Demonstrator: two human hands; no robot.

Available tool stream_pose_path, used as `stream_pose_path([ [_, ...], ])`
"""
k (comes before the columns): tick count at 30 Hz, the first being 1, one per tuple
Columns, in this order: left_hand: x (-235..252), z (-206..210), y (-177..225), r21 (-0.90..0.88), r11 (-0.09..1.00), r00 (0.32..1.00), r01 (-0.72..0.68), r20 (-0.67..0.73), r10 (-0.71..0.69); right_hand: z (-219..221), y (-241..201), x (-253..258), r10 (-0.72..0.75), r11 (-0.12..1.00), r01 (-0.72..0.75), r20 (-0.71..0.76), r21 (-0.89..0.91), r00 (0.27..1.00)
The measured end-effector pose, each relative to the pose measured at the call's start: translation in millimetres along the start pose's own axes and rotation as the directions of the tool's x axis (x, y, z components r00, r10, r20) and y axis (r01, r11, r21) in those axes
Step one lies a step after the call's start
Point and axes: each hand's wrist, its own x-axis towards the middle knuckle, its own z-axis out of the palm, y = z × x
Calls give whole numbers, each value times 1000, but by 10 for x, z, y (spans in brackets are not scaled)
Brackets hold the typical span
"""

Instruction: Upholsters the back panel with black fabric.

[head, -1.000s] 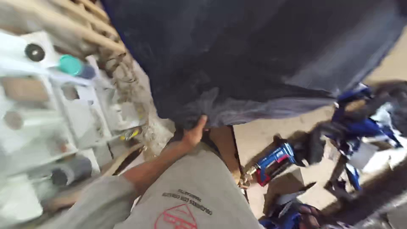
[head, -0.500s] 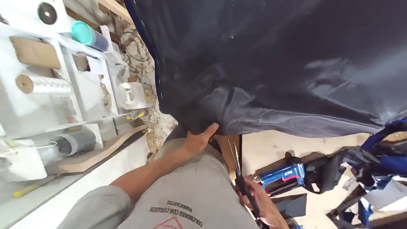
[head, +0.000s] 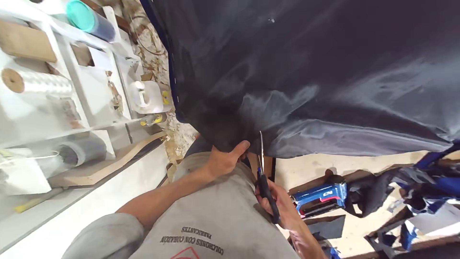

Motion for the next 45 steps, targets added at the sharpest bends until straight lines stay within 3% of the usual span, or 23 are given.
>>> stream_pose_path([
  [12, 16, 12, 12, -21, 1000, 1000, -12, 28, 13, -3, -160, 186, -13, 997, 18, -76, 76, 997],
  [21, 31, -26, -60, -61, 998, 1000, -24, 16, 25, -53, -312, 343, -20, 998, 24, -80, 53, 997],
  [34, -11, -126, 11, -71, 997, 992, -40, 117, 48, -101, -455, 311, -28, 996, 32, -54, 78, 998],
  [45, -40, -86, 62, -34, 999, 996, -21, 88, 23, -49, -600, 430, -46, 995, 50, -54, 91, 998],
])
